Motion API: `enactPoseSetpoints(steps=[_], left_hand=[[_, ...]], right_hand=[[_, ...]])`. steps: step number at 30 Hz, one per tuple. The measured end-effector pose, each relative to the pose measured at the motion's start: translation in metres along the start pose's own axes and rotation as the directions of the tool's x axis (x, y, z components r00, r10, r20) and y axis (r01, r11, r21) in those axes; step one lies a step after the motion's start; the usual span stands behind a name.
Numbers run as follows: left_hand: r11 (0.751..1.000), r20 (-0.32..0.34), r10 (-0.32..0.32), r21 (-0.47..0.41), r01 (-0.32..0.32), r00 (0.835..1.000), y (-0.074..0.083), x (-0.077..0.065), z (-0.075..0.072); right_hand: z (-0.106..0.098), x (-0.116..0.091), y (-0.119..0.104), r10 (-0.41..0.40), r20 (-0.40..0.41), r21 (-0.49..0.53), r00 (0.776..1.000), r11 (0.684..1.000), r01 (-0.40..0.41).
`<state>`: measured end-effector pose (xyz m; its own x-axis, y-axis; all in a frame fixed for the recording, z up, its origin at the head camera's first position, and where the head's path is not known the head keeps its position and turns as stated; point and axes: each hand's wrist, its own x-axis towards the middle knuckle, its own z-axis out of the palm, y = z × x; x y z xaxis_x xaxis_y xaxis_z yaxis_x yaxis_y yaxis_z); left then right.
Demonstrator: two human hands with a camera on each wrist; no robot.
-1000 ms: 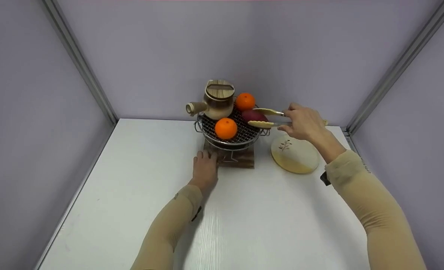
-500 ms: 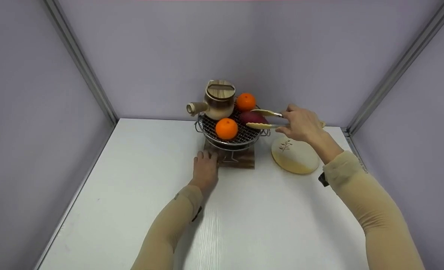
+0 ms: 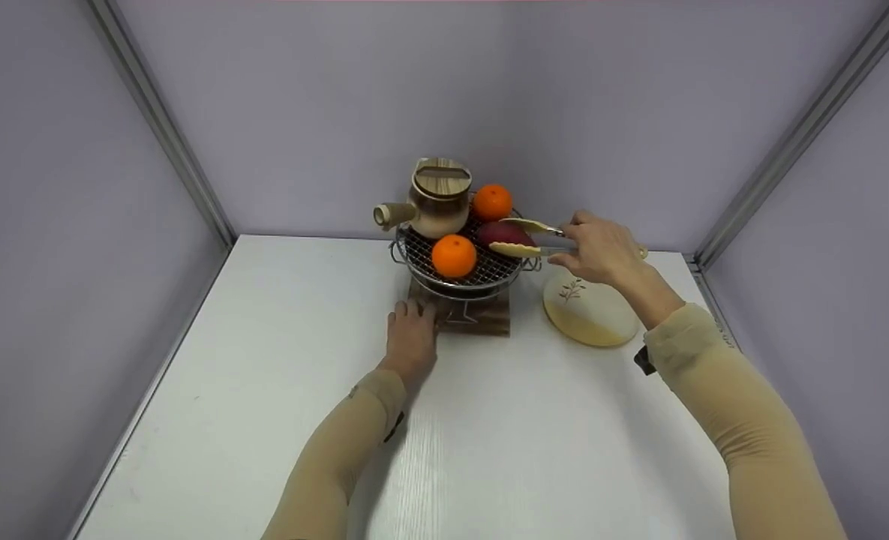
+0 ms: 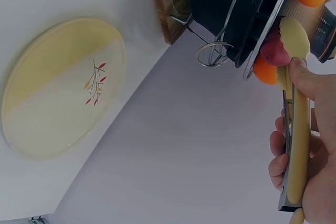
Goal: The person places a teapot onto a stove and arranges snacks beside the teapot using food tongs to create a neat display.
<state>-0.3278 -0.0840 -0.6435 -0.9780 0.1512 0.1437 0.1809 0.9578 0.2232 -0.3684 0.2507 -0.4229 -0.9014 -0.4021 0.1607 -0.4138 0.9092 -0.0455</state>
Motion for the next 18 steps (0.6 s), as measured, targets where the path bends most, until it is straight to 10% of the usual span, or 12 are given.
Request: enactPoseSetpoints(steps=[18], left_hand=[[1.000, -0.008, 0.003, 0.010, -0.003, 1.000, -0.0001, 0.0004, 0.0034]], right_hand=[[0.0030, -0.0037, 0.0063, 0.032, 0.005, 0.082, 0.999, 0.996, -0.032]])
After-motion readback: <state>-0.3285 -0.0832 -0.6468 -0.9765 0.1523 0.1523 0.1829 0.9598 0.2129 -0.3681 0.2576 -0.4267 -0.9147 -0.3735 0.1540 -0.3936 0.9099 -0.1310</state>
